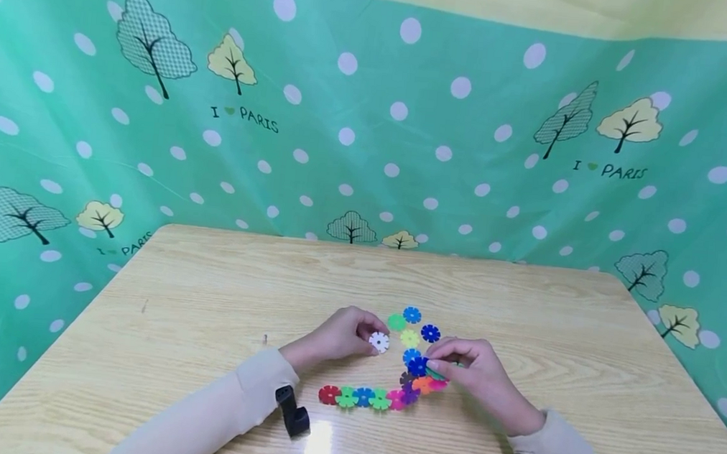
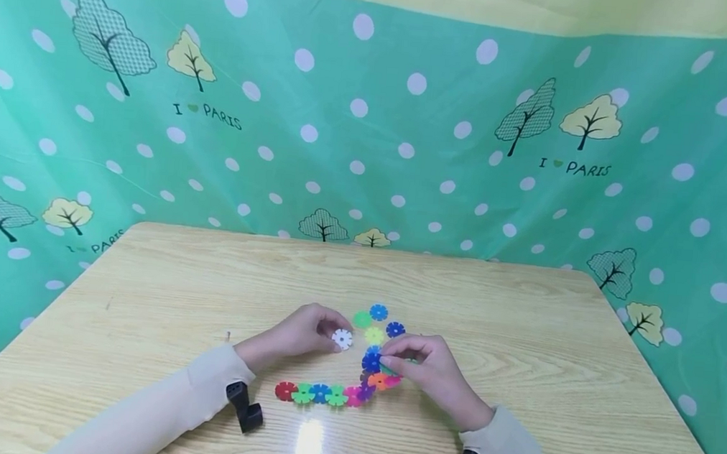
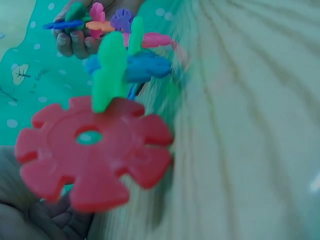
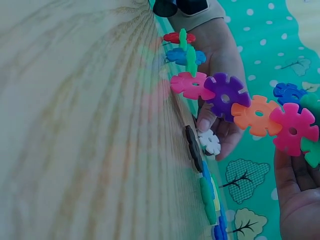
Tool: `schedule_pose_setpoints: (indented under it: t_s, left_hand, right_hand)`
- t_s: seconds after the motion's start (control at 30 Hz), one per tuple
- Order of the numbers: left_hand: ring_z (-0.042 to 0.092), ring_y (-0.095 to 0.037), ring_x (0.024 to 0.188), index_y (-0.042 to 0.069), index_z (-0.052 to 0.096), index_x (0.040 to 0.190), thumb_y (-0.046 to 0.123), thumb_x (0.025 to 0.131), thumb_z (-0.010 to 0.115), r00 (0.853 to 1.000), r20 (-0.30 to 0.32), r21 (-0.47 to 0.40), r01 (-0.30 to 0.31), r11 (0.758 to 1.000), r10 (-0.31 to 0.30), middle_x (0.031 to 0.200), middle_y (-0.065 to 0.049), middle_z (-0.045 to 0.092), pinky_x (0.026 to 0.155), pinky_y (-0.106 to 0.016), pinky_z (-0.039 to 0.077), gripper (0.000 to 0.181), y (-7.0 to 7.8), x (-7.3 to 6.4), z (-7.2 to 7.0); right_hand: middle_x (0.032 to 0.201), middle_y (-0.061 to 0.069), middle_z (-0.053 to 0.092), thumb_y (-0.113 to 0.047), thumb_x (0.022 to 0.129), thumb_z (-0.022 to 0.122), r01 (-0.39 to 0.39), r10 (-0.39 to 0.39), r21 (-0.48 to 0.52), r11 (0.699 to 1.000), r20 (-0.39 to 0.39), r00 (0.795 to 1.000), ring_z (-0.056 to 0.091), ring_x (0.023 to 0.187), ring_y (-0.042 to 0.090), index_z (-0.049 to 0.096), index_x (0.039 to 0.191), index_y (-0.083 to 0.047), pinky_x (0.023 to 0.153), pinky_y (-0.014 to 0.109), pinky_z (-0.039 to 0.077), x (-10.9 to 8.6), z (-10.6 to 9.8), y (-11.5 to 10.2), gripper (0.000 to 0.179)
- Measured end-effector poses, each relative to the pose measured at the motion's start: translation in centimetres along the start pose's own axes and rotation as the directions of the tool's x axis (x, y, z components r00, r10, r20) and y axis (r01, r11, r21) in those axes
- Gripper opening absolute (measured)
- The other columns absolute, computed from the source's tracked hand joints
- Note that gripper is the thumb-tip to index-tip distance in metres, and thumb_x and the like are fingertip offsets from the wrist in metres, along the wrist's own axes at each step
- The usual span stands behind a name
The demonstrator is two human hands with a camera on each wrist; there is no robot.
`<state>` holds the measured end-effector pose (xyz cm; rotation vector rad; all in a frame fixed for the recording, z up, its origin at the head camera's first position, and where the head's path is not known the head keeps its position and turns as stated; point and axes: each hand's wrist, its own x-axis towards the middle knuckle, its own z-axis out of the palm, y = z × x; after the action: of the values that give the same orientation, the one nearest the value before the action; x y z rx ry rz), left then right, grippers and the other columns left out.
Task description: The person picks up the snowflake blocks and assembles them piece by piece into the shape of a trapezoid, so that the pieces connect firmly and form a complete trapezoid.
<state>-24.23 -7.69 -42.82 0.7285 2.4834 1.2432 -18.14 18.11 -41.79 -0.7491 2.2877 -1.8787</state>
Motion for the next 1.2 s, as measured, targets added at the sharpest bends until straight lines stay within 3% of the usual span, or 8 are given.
schedule_pose_setpoints:
  t_s: [0.17,0.37,0.63,0.93,1.07,1.2]
  left_hand:
    - [0.057,-0.01,0.072,0.007,0.071,0.104,0.007,0.075,0.078,0.999,0.015,-0.041,0.032,0.999,-0.032,0.085,0.003,0.066,0.065,-0.022,0.051,0.03,-0.3,-0.2,-0.4]
    - [0.062,-0.014,0.074,0.009,0.071,0.1,0.002,0.073,0.076,0.995,0.026,-0.157,0.095,0.983,-0.092,0.084,0.001,0.068,0.068,-0.027,0.054,0.027,-0.3,-0.6,-0.9]
    - [0.062,-0.017,0.073,0.008,0.071,0.093,0.005,0.077,0.073,0.997,-0.011,-0.182,0.069,0.981,-0.073,0.081,0.001,0.068,0.065,-0.031,0.055,0.016,1.3,-1.3,-1.7]
    - [0.064,-0.036,0.076,0.0,0.068,0.092,0.009,0.083,0.07,0.997,0.024,-0.342,0.078,0.936,-0.074,0.075,-0.003,0.067,0.068,-0.044,0.056,0.013,3.6,-2.2,-1.9]
    - [0.066,-0.033,0.071,-0.003,0.066,0.091,0.009,0.085,0.068,0.995,0.065,-0.393,0.1,0.914,-0.081,0.072,-0.003,0.067,0.067,-0.044,0.057,0.014,4.3,-2.5,-1.5]
    - [0.066,-0.019,0.061,-0.004,0.066,0.09,0.011,0.087,0.065,0.991,0.099,-0.431,0.125,0.894,-0.091,0.068,-0.004,0.067,0.062,-0.035,0.057,0.015,4.7,-2.9,-1.2]
  right_hand:
    - [0.096,0.009,0.069,-0.007,0.085,0.068,-0.037,0.036,-0.041,0.998,-0.016,0.999,0.063,0.091,0.014,0.069,0.089,0.002,0.077,0.025,0.054,0.0,0.2,-0.2,0.01]
    - [0.096,0.006,0.07,-0.008,0.085,0.068,-0.034,0.032,-0.069,0.997,-0.029,0.999,0.064,0.092,0.014,0.071,0.089,-0.002,0.079,0.027,0.052,-0.1,0.3,-0.3,0.007]
    - [0.096,0.006,0.07,-0.004,0.086,0.066,0.05,-0.051,-0.063,0.997,-0.027,0.998,0.063,0.092,0.015,0.071,0.091,-0.003,0.079,0.027,0.052,0.1,0.4,-0.4,0.007]
    - [0.097,0.007,0.07,-0.009,0.087,0.067,0.016,-0.027,-0.114,0.993,-0.095,0.995,0.062,0.094,0.014,0.072,0.091,-0.006,0.078,0.025,0.051,0.2,0.5,-0.6,0.007]
    - [0.095,0.008,0.07,-0.009,0.086,0.068,0.011,-0.023,-0.106,0.994,-0.116,0.993,0.063,0.092,0.014,0.072,0.09,-0.006,0.076,0.025,0.052,0.1,0.7,-0.5,0.006]
    - [0.095,0.009,0.07,-0.007,0.086,0.068,0.021,-0.033,-0.103,0.994,-0.117,0.993,0.063,0.091,0.014,0.072,0.09,-0.005,0.075,0.025,0.053,0.1,0.8,-0.4,0.006]
